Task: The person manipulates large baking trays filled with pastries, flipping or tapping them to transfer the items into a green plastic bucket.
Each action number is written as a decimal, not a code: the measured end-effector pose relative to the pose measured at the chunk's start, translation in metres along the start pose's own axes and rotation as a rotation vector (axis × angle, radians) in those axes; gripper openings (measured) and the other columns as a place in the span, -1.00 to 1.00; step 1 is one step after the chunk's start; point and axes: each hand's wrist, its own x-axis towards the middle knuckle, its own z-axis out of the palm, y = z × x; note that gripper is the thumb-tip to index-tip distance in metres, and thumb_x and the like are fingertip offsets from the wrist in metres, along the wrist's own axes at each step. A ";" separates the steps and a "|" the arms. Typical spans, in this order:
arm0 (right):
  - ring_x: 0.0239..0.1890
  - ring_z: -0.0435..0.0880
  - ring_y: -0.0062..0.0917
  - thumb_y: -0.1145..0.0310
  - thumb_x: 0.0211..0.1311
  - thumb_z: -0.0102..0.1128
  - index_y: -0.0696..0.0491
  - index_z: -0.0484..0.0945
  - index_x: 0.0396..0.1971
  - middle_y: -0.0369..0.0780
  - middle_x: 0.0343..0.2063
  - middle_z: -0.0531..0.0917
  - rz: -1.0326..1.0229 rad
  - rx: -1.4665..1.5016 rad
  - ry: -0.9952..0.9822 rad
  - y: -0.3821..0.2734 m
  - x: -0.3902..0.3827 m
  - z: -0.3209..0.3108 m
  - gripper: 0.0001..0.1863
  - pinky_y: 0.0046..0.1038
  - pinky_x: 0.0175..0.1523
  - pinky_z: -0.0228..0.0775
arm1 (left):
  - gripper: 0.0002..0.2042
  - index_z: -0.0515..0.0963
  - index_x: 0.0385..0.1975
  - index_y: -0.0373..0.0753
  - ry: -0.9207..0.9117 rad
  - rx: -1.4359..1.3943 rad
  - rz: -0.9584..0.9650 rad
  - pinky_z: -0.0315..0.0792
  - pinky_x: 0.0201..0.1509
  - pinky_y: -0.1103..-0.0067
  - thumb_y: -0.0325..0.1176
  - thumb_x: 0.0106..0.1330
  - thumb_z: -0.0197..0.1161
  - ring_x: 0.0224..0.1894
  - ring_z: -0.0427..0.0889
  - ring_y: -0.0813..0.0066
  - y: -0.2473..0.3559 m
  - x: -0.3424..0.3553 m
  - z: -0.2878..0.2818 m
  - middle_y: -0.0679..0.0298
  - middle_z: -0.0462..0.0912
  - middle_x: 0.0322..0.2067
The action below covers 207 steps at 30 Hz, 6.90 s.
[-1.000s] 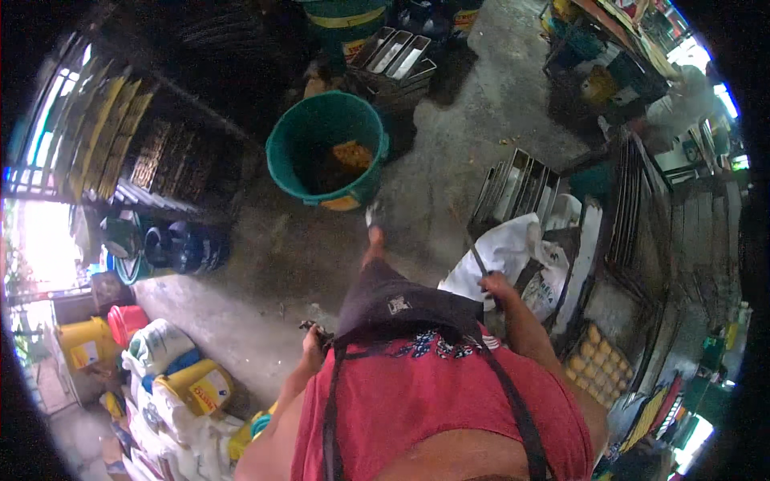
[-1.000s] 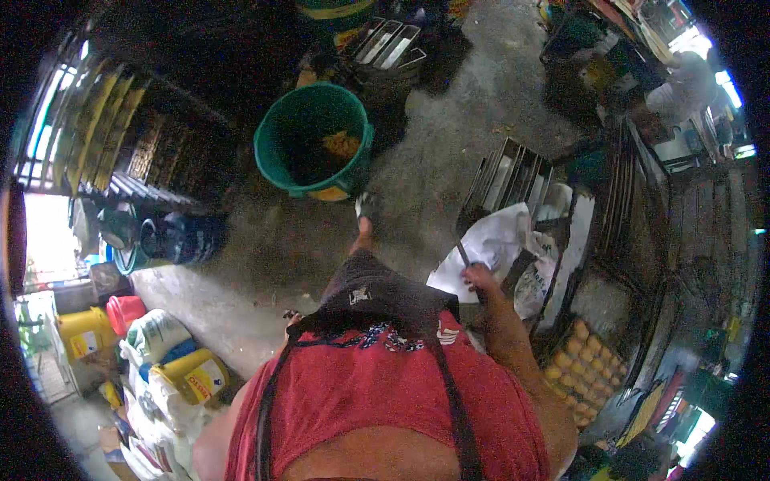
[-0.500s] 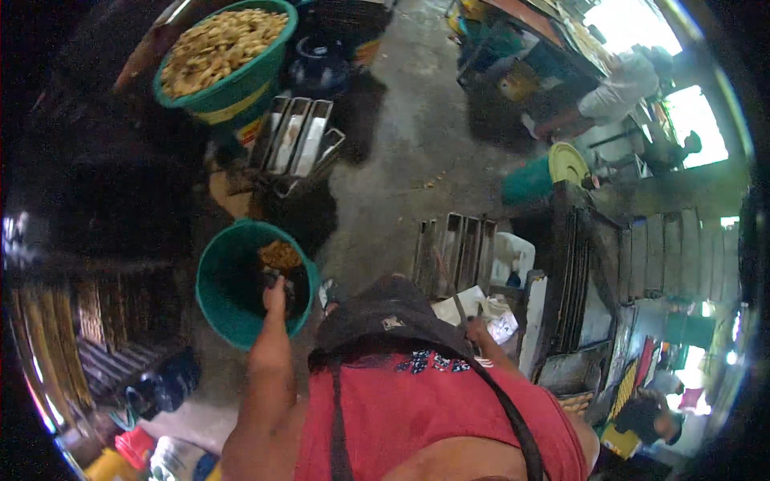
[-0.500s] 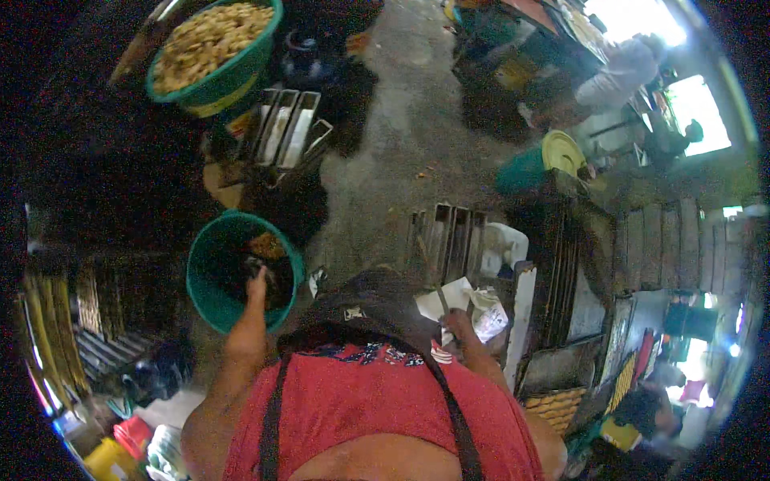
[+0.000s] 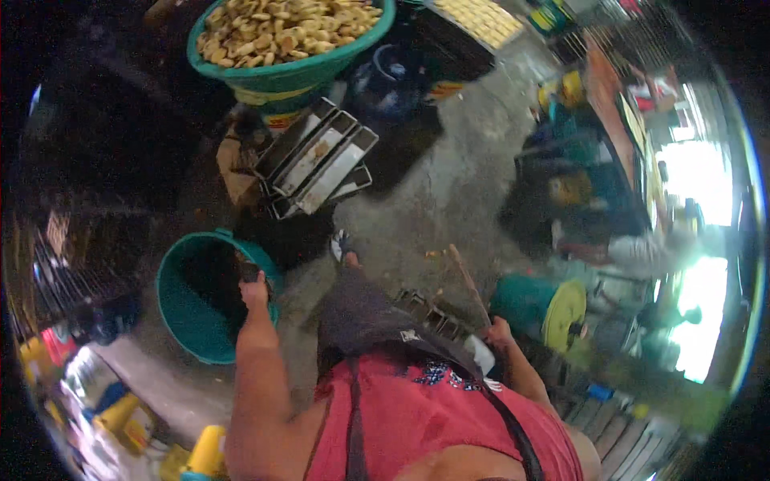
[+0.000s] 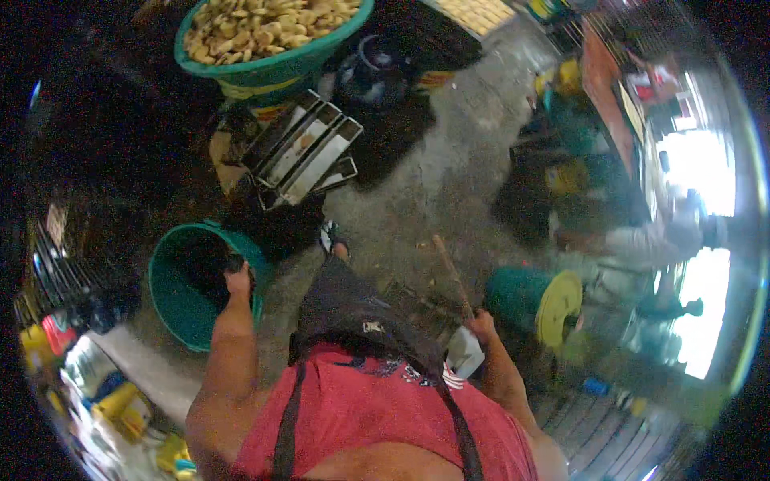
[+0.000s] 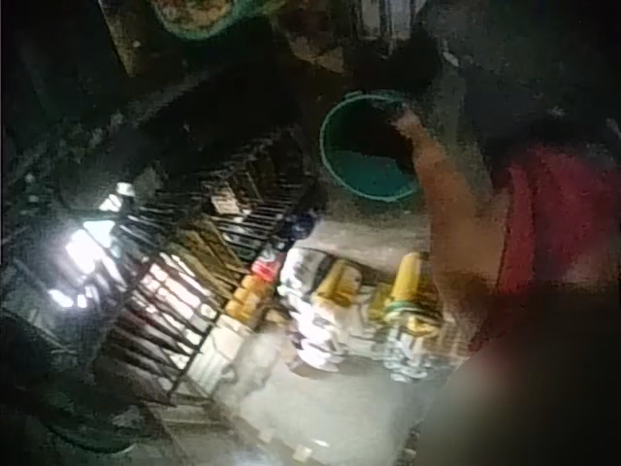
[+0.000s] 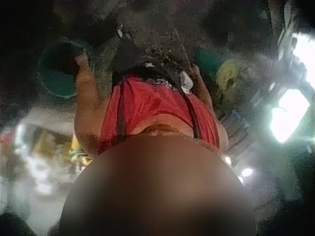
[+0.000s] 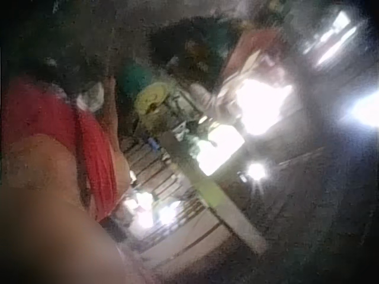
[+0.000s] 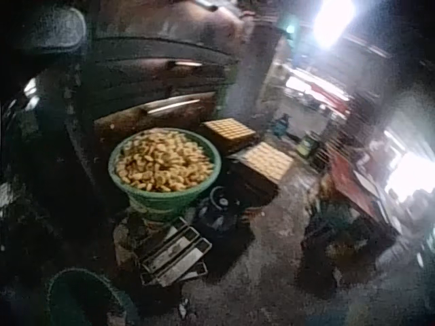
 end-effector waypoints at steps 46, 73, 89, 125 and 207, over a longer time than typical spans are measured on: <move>-0.35 0.58 -0.35 0.07 0.04 0.15 0.21 0.48 -0.20 -0.09 -0.40 0.58 -0.115 -0.812 -1.262 -0.596 0.561 -0.208 -0.51 -0.29 -0.29 0.47 | -0.79 0.51 -0.40 -0.23 0.373 -0.414 -0.169 0.42 -0.29 0.30 -0.33 -0.07 0.19 -0.36 0.57 0.16 0.340 -0.445 0.403 0.09 0.57 -0.45; -0.38 0.52 -0.23 0.05 0.02 0.03 -0.03 0.51 -0.26 -0.22 -0.40 0.58 -0.771 -1.885 -0.970 -0.415 0.361 -0.187 -0.64 -0.19 -0.27 0.36 | -0.24 0.09 0.17 -0.31 1.917 -2.348 -0.396 0.20 0.13 0.23 0.22 0.15 -0.12 0.19 0.14 0.09 0.053 -0.966 0.349 -0.01 0.10 0.18; -0.47 0.54 -0.30 0.18 0.04 0.06 0.11 0.50 -0.29 -0.20 -0.46 0.58 -1.075 -1.945 -0.865 -0.309 0.358 -0.287 -0.68 -0.29 -0.39 0.42 | -0.20 -0.16 0.25 -0.22 1.677 -2.682 -0.821 0.37 -0.16 0.21 0.26 0.17 -0.22 -0.17 0.47 0.14 0.001 -0.948 0.370 -0.02 0.05 0.19; -0.45 0.51 -0.52 0.43 0.00 0.12 0.14 0.38 -0.30 -0.23 -0.46 0.52 -0.685 0.003 -0.523 -0.367 0.442 -0.586 -0.76 -0.45 -0.35 0.38 | -0.46 0.43 -0.12 -0.22 -0.334 -2.228 0.009 0.32 0.00 0.16 0.13 0.13 -0.08 -0.04 0.42 0.09 0.480 -0.635 0.243 0.13 0.46 -0.07; -0.36 0.54 -0.45 0.35 -0.06 0.14 0.18 0.40 -0.25 -0.19 -0.41 0.53 -0.857 -0.063 -1.032 -0.690 0.733 -0.660 -0.66 -0.43 -0.30 0.42 | -0.79 0.55 -0.38 -0.22 -0.474 -1.865 -0.225 0.43 -0.26 0.32 -0.25 0.12 0.09 -0.39 0.54 0.26 0.791 -0.552 0.485 0.17 0.56 -0.42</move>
